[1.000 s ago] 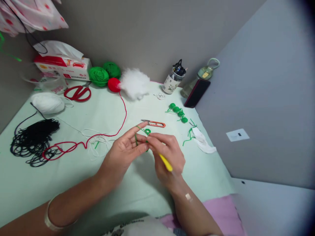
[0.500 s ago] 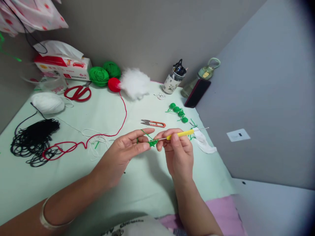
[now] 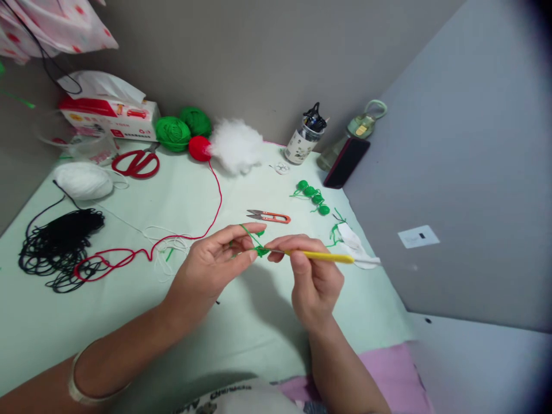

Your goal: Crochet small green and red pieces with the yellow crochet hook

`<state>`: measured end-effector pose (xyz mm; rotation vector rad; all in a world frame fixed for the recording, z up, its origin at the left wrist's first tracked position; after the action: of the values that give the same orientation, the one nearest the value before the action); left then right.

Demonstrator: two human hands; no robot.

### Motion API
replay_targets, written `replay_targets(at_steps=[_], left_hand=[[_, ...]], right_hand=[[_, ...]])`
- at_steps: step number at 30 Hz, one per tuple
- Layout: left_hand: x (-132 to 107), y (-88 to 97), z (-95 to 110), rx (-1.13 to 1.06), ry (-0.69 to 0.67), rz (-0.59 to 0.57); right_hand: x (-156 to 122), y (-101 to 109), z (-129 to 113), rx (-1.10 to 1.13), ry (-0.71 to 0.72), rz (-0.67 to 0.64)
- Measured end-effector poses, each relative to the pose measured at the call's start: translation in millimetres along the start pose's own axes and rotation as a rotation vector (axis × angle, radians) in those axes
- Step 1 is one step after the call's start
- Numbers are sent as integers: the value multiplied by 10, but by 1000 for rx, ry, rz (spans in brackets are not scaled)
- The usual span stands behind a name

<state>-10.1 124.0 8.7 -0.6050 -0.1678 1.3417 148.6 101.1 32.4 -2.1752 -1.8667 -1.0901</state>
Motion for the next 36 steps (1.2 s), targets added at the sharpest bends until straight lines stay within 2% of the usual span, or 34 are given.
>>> replay_targets(at_steps=[4, 6, 8, 10, 11, 14, 16, 20, 23, 27, 29, 32, 34, 36], left_hand=[[-23, -29, 13, 8, -62, 44], [-17, -45, -23, -99, 7, 40], [4, -61, -80, -254, 152, 3], [31, -69, -112, -380, 276, -43], [45, -67, -110, -413, 301, -60], [66, -48, -63, -411, 253, -70], [52, -58, -41, -366, 202, -79], [12, -112, -58, -279, 144, -125], [8, -110, -78, -265, 127, -104], [18, -78, -105, -315, 165, -50], [29, -81, -128, -377, 232, -70], [54, -73, -130, -440, 285, -91], [59, -58, -108, -431, 268, -80], [44, -51, -84, -381, 230, -64]], right_hand=[[-45, -33, -118, -283, 286, -24], [-71, -51, -153, -447, 368, -43], [-86, -61, -164, -557, 403, -73], [-74, -38, -146, -499, 360, -62], [-55, -11, -121, -403, 293, -26], [8, 45, 7, 9, 26, 93], [38, 19, 59, 188, -67, 88], [54, -38, 44, 138, -54, 10], [16, -45, 13, 67, -26, -5], [-66, -75, -74, -260, 179, -29], [-77, -70, -92, -322, 244, -14], [-9, 6, -16, -99, 96, 53], [46, 42, 66, 111, -62, 89], [71, 24, 115, 258, -165, 63]])
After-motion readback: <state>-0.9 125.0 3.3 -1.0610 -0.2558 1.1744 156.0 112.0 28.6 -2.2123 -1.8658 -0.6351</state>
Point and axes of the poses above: each hand's wrist, its own x-axis towards the middle knuckle, its own y-axis out of the back of the hand, z = x × y, the point moved 4 cm from there along x, towards the middle knuckle, and after that the axes turned 13 degrees about -x, right-handed, at the moved point
